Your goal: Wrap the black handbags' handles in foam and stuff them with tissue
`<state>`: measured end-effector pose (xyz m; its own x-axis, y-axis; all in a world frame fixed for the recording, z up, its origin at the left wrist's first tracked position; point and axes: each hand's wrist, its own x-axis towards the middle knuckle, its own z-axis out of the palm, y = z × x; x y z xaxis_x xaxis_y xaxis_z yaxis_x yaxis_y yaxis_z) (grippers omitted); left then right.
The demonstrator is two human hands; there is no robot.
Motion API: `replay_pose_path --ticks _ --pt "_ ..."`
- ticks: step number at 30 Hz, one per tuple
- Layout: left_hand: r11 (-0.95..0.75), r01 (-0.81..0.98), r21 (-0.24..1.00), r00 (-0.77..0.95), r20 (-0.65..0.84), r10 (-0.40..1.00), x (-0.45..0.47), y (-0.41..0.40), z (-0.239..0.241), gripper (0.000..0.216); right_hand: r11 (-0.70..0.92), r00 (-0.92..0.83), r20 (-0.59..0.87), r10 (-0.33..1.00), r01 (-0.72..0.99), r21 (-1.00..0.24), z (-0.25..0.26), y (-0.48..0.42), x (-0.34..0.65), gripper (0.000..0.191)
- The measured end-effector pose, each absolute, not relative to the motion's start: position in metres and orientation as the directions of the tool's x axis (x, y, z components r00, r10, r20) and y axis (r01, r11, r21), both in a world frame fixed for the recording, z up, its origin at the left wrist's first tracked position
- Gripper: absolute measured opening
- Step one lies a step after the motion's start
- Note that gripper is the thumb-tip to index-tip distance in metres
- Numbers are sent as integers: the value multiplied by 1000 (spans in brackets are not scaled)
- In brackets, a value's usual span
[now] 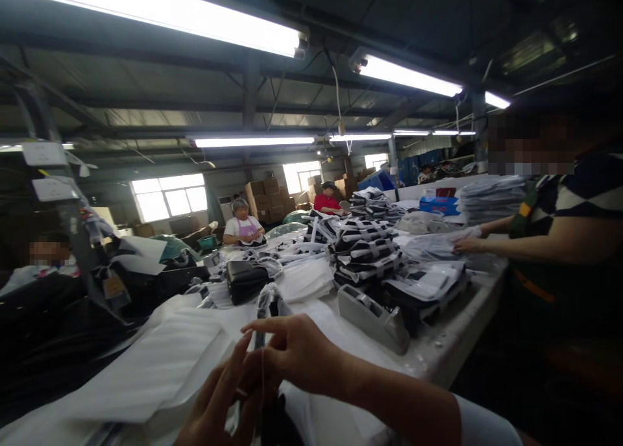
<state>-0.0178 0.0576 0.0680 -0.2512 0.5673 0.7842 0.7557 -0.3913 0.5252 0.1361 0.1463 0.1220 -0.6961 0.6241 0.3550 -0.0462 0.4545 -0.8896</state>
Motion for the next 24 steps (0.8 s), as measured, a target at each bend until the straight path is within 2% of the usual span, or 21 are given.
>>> replay_pose_path --ticks 3,6,9,13,17,21,24 --pt "-275 709 649 -405 694 595 -8 50 76 53 370 -636 394 663 -179 -912 108 142 135 39" --pt "-120 538 834 -582 471 662 1 42 86 68 398 -571 455 684 -231 -888 97 146 136 36" --pt "-129 377 917 -621 354 699 2 37 94 75 417 -548 476 688 -239 -877 90 155 138 32" --pt "-209 352 912 -622 395 676 -3 32 109 68 398 -630 468 620 -261 -879 88 161 138 27" --pt "-266 420 867 -643 492 588 -1 25 131 63 528 -673 518 528 -217 -821 84 161 139 19" --pt "-352 465 812 -603 582 546 7 17 142 49 653 -730 557 396 -202 -730 71 166 143 35" --pt "-395 539 744 -519 662 540 13 8 136 33 705 -764 535 360 -153 -693 59 171 145 44"
